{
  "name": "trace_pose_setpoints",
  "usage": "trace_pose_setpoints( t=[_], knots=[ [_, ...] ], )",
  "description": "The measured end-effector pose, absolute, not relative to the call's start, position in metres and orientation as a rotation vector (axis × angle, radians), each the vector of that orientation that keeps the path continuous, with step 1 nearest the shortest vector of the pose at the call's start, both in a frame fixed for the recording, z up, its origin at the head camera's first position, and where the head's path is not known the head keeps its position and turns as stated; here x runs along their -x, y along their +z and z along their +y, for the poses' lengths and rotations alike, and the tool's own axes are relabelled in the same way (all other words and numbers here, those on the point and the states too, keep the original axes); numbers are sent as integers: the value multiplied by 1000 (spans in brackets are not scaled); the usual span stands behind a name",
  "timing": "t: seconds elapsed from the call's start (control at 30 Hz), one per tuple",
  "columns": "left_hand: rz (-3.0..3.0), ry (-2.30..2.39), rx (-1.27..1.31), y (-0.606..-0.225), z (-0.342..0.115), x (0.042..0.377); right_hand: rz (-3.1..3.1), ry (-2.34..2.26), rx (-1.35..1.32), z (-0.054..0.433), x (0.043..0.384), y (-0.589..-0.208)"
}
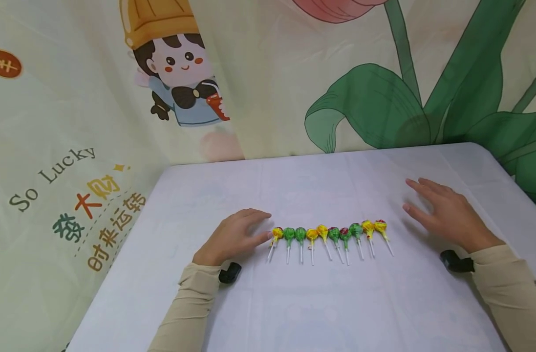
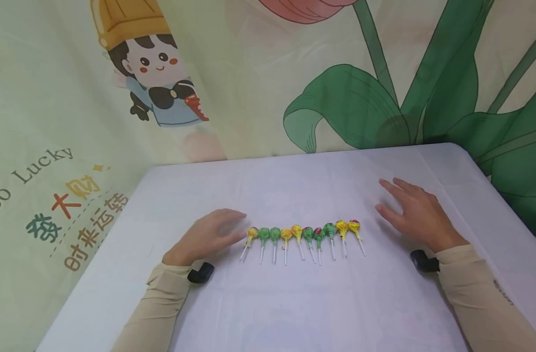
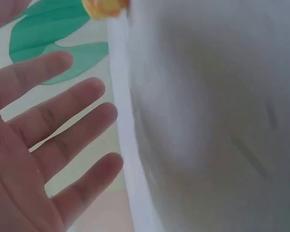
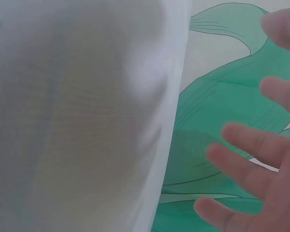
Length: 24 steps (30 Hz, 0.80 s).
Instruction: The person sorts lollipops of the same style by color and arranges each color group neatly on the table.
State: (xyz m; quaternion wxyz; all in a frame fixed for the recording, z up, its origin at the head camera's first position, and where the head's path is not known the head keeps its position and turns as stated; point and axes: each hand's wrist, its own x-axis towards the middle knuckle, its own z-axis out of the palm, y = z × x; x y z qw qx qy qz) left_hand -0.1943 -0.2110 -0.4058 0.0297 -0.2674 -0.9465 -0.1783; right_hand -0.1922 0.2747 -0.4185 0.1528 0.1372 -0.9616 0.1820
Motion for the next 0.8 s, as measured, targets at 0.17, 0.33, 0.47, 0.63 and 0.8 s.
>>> trace_pose_setpoints(
  t=[0.17, 0.33, 0.47, 0.63, 0.8],
  knots=[
    [-2893, -749, 868, -406, -209, 195, -2774, 585, -407, 271, 192, -417],
    [-2852, -867, 909, -407, -209, 197, -2899, 677, -359, 267, 190, -415],
    [-2845, -908, 919, -408, -208, 198, -2932, 774, -369, 266, 189, -415],
    [-2878, -995, 913, -408, -204, 197, -2915, 900, -406, 265, 189, -416],
    [-2909, -1070, 912, -408, -199, 195, -2911, 978, -429, 262, 189, -417]
  ],
)
